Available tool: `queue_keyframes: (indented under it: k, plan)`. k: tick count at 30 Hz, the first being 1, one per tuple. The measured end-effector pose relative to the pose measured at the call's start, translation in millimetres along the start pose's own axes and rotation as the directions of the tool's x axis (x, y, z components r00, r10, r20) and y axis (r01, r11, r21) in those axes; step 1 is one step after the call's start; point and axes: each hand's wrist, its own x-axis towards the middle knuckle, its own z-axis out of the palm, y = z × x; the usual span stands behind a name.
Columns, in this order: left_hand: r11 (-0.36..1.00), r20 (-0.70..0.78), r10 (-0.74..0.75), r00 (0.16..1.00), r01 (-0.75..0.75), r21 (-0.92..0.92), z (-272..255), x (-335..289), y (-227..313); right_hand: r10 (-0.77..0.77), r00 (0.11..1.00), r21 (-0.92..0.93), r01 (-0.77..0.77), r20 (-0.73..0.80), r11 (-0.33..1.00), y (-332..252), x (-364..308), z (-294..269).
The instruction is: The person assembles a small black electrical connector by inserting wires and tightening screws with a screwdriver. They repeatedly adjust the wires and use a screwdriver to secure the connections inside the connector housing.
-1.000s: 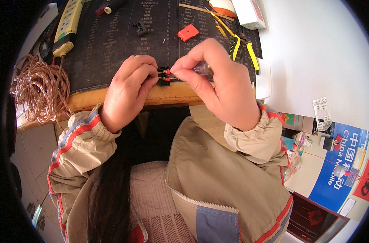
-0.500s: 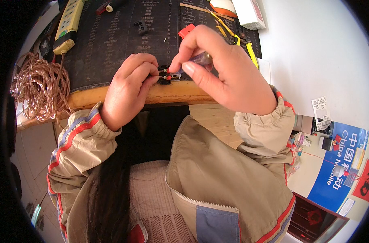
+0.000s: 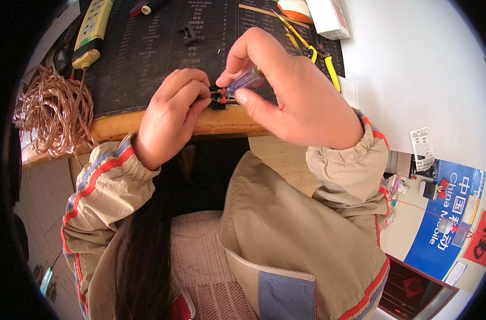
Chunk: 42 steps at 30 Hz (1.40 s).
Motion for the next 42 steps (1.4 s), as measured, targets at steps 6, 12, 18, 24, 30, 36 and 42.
queue_keyframes:
  k: [6,12,18,24,30,36,42]
  plan:
    - [1.0,-0.01,0.007,1.0,-0.007,-0.013,1,0,-1,0.088,0.97,-0.094,-0.112,-0.226,0.989,5,-1,16]
    - [1.0,-0.011,0.006,1.0,-0.007,-0.009,1,0,-1,0.034,0.921,-0.193,-0.117,-0.388,0.974,0,-6,35]
    - [1.0,-0.002,-0.003,1.0,0.003,-0.008,0,0,0,-0.131,0.965,-0.249,0.072,-0.227,0.966,1,-5,21]
    - [1.0,-0.035,-0.005,0.999,0.004,-0.017,3,0,0,-0.094,0.972,-0.272,0.033,-0.216,0.962,-5,-13,28]
    - [1.0,-0.017,0.004,1.0,-0.004,-0.014,2,0,-2,-0.208,0.935,-0.327,0.109,-0.286,0.939,3,-8,31]
    - [1.0,-0.028,0.01,1.0,-0.01,-0.015,3,0,-1,-0.029,0.939,-0.248,-0.06,-0.342,0.967,-6,-9,31]
    - [1.0,-0.014,0.014,1.0,-0.014,-0.006,1,0,-1,-0.021,0.955,-0.22,-0.047,-0.296,0.974,-6,-6,27]
